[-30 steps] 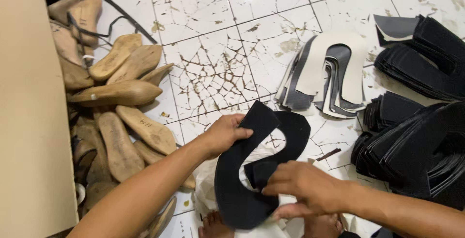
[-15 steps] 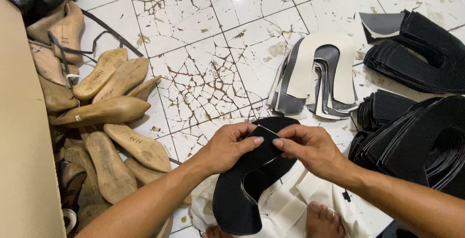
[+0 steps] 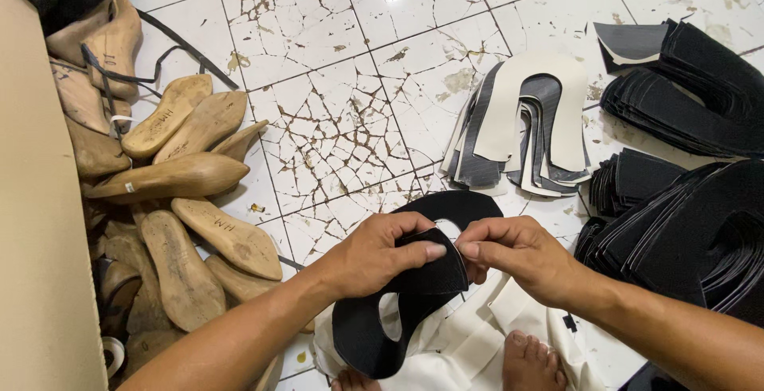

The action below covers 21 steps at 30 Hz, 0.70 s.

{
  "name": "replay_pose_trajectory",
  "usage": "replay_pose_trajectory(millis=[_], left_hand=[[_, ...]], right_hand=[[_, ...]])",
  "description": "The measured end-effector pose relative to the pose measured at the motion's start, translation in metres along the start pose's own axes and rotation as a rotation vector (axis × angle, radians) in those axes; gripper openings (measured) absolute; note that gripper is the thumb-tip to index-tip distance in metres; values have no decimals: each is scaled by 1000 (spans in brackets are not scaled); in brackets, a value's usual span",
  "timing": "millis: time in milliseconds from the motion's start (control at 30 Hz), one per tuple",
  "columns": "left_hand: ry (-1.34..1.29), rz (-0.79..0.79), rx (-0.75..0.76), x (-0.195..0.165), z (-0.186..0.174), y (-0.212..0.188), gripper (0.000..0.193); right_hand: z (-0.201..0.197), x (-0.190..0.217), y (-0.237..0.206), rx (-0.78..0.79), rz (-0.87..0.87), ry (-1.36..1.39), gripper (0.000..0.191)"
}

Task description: The person sits on the floor and hand-sews a black shoe part using a needle and thread. They repeatedly pierce the material and pull the thread through to stitch the edges together. The person works on one piece at a time, occasionally adjusting its position.

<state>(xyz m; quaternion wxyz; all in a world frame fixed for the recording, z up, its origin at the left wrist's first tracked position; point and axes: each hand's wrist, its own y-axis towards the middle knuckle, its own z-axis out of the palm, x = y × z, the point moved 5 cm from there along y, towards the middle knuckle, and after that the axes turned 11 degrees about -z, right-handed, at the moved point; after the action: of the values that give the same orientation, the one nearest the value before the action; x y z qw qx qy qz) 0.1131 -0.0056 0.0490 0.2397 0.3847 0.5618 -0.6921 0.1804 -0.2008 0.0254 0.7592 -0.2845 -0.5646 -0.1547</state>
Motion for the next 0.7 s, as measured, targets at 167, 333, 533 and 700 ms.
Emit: replay_pose_trajectory(millis=[167, 333, 533, 700], left_hand=[[55, 2, 4, -6, 4, -6, 27], [87, 73, 25, -11, 6, -8, 28], [100, 186, 72, -10, 4, -6, 30], [154, 178, 40, -6, 4, -6, 27]], right_hand=[[4, 0, 0, 3, 20, -26, 23], [4, -1, 0, 16, -9, -11, 22], [5, 0, 1, 37, -29, 0, 23], [9, 1, 0, 25, 33, -14, 24]])
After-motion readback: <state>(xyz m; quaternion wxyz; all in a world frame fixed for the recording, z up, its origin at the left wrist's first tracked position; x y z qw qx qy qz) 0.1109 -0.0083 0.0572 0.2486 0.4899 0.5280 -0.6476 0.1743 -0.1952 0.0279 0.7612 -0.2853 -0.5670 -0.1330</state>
